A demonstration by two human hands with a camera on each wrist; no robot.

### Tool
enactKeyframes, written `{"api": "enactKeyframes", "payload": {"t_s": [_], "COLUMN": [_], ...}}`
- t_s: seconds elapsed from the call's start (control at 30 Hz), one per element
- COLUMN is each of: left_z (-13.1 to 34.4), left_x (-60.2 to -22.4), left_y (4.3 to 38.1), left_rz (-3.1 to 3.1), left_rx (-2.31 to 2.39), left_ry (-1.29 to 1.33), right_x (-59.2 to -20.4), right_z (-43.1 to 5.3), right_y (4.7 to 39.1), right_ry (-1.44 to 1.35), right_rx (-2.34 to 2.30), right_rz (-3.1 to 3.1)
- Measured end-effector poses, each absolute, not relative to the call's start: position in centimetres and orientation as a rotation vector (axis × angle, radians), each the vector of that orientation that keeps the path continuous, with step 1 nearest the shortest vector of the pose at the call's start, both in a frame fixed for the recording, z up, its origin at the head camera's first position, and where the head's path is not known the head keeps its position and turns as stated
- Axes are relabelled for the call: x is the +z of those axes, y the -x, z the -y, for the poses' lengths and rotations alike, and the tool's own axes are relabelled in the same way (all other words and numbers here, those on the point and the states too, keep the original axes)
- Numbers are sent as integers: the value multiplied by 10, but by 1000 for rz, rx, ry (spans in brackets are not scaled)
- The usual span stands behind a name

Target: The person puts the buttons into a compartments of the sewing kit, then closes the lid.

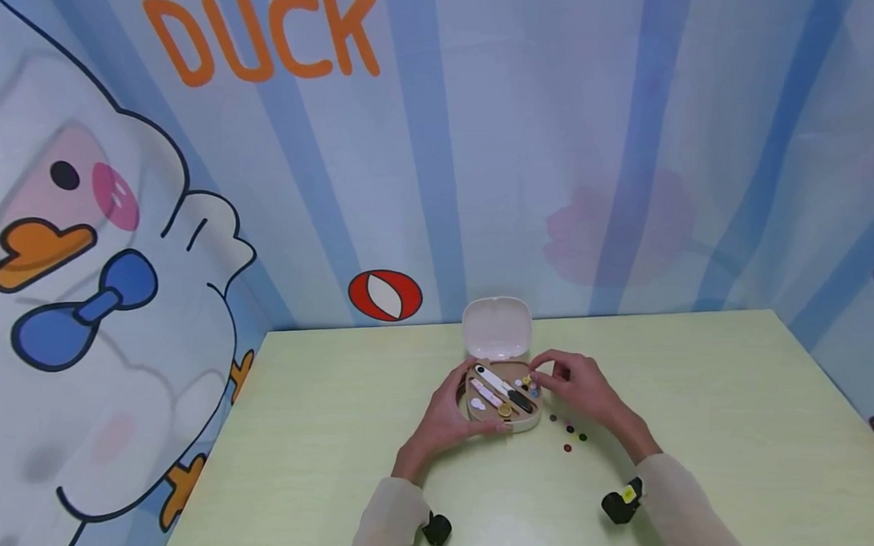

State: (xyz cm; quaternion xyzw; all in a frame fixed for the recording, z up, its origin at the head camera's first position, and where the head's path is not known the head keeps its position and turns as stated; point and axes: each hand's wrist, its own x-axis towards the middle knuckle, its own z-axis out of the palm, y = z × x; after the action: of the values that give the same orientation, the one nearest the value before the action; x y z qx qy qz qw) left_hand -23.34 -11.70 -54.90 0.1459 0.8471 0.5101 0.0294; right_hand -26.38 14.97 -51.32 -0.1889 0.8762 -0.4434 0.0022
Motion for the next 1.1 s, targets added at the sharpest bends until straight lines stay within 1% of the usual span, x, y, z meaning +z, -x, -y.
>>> {"api": "enactKeyframes", "payload": {"t_s": [0.53,0.83,1.1], "left_z": [117,118,117], "left_x": [-553,-554,-554], "left_y": [235,236,236], "left_rz": [-2618,-2609,-2613], "left_rx": [1569,1587,1569], "left_ry": [-445,-472,-457], "right_x": [-521,-527,-532], "right_z": [-193,-216,-224], "right_y": [236,216,208], "right_ry": [764,783,774], "right_rx": [-1254,-1178,-1181], "right_rz": [-2725,-2656,-2639]}}
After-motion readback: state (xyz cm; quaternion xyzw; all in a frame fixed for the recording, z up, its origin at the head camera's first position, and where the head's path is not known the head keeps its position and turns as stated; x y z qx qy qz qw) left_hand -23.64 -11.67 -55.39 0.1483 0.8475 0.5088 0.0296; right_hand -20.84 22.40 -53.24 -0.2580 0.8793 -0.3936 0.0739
